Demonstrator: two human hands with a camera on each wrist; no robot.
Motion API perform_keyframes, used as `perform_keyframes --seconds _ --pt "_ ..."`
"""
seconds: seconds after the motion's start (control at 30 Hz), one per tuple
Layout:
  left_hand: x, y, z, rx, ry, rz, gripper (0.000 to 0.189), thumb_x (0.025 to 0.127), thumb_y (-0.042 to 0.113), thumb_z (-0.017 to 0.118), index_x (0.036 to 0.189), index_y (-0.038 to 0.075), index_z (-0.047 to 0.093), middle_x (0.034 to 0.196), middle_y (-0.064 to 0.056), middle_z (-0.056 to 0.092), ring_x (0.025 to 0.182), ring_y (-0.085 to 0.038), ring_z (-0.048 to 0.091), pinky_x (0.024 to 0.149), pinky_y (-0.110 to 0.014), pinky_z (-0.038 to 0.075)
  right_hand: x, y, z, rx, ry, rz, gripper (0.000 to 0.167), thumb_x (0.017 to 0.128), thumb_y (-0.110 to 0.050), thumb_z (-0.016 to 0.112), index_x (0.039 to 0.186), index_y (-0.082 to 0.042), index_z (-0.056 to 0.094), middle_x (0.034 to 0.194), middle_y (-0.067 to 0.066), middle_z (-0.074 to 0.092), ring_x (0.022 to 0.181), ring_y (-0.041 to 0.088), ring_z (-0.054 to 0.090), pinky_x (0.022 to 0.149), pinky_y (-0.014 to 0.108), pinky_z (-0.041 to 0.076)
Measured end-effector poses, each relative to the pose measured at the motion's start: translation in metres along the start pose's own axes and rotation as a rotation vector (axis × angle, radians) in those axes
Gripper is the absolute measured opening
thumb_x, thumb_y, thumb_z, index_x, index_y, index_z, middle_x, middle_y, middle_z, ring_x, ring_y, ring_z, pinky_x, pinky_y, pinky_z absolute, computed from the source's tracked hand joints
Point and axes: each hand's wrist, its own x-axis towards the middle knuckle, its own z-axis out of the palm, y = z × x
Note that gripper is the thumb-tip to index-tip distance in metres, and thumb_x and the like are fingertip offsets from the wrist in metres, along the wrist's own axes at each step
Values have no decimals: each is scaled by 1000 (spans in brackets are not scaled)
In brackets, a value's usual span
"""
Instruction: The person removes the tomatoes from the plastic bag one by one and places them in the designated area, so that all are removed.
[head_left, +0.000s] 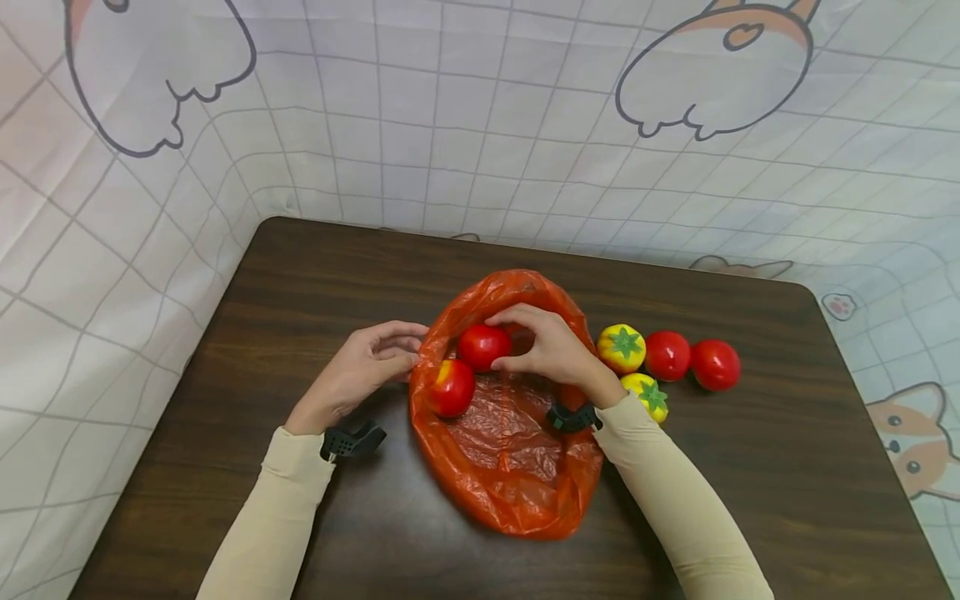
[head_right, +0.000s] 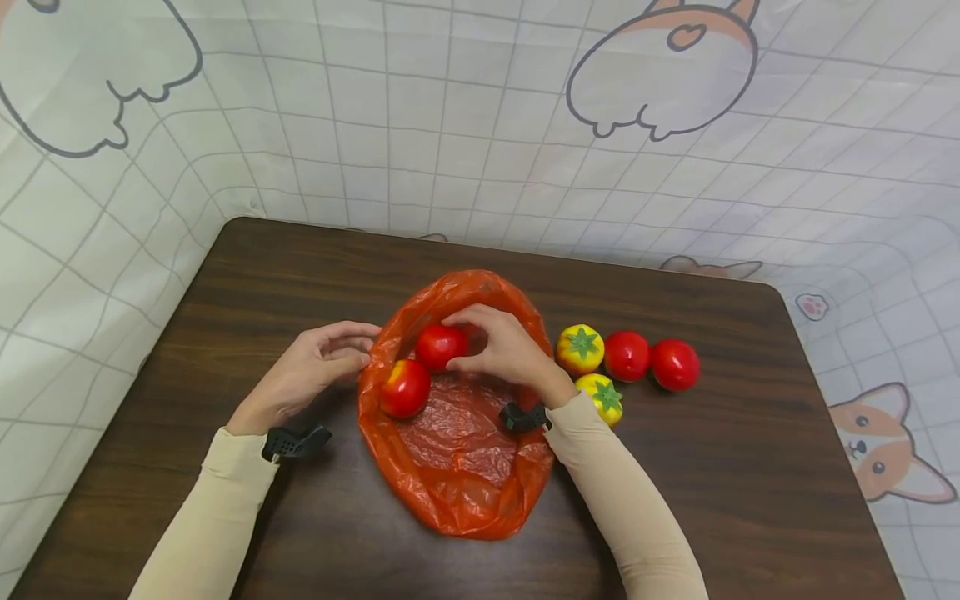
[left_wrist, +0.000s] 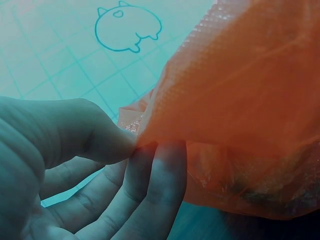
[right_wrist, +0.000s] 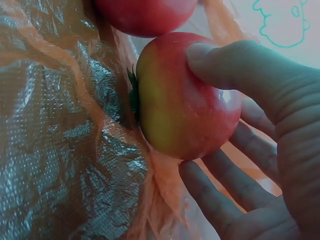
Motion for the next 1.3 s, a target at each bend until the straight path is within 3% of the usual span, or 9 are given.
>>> perform_keyframes --seconds 0.83,1.3 --pt "-2 -1 1 21 -24 40 45 100 19 68 141 9 57 134 -18 64 107 -15 73 90 -30 64 -37 -16 -23 2 105 -60 54 79 -24 91 128 -21 69 132 0 67 118 18 66 101 42 59" --pt "-2 -2 3 32 -37 38 45 100 19 68 142 9 56 133 -18 64 106 -14 73 91 -30 63 -59 -24 -36 34 150 -21 57 79 -19 91 130 -17 68 132 4 67 116 21 65 101 47 59"
